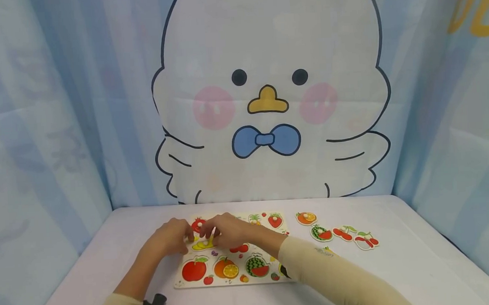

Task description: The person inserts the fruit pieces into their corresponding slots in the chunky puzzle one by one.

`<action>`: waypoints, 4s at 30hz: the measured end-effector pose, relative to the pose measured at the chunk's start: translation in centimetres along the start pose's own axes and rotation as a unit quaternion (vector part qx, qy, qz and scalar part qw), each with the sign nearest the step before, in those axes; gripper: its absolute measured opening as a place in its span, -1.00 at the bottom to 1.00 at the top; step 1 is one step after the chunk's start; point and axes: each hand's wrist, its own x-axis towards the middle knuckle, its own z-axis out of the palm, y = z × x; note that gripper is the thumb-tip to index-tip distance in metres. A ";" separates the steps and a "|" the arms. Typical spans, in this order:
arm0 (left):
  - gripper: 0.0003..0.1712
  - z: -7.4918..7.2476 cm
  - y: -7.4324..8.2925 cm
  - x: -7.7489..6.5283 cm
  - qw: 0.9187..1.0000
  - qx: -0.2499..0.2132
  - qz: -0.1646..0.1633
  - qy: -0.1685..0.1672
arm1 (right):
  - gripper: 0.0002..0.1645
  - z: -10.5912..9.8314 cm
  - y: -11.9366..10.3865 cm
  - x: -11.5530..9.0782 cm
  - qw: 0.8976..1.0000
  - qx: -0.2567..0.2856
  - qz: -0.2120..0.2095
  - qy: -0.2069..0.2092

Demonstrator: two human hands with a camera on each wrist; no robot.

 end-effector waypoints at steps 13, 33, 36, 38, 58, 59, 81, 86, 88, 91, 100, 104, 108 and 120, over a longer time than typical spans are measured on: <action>-0.74 0.1 0.3 0.0 1.000 0.003 -0.012 -0.003 | -0.74 -1.7 1.9 -3.6 0.999 0.038 -0.019 0.012; -0.73 0.3 0.0 0.3 1.000 -0.001 -0.003 -0.007 | -0.76 -4.2 5.4 -10.7 0.997 0.054 0.054 0.030; -0.73 0.4 0.0 0.3 1.000 -0.002 -0.003 -0.007 | -0.77 -4.5 6.0 -11.8 0.996 0.057 0.063 0.037; -0.73 0.4 0.0 0.3 1.000 -0.002 -0.004 -0.006 | -0.78 -4.7 6.3 -12.6 0.995 0.056 0.066 0.040; -0.72 0.3 -0.3 0.2 1.000 -0.003 0.002 -0.005 | -0.77 -5.9 8.8 -18.4 0.988 0.041 0.134 0.066; -0.72 0.3 -0.3 0.2 1.000 -0.003 0.002 -0.006 | -0.77 -6.0 8.9 -18.6 0.987 0.042 0.140 0.067; -0.72 0.3 0.0 0.1 1.000 -0.005 0.004 -0.007 | -0.75 -7.5 11.7 -22.5 0.972 0.056 0.204 0.100; -0.72 0.2 0.1 -0.1 1.000 -0.009 0.001 -0.008 | -0.73 -7.7 12.5 -23.4 0.965 0.052 0.230 0.115; -0.72 0.2 0.1 -0.1 1.000 -0.010 0.000 -0.008 | -0.73 -7.9 13.1 -23.6 0.960 0.049 0.245 0.123; -0.72 0.2 0.1 -0.2 1.000 -0.012 -0.001 -0.008 | -0.75 -8.1 13.8 -24.1 0.953 0.048 0.266 0.134; -0.72 0.5 0.0 -0.2 1.000 -0.015 -0.003 -0.004 | -0.76 -8.1 15.8 -24.6 0.926 0.020 0.336 0.171; -0.72 0.6 -0.1 -0.1 1.000 -0.010 -0.003 -0.003 | -0.76 -7.9 16.5 -24.3 0.916 0.008 0.363 0.172; -0.73 0.4 0.1 -0.1 1.000 -0.010 -0.003 -0.002 | -0.78 -7.8 17.0 -23.9 0.909 0.005 0.378 0.174; -0.74 0.4 0.0 0.0 1.000 -0.011 0.001 0.003 | -0.82 -7.4 17.3 -23.6 0.896 -0.003 0.396 0.199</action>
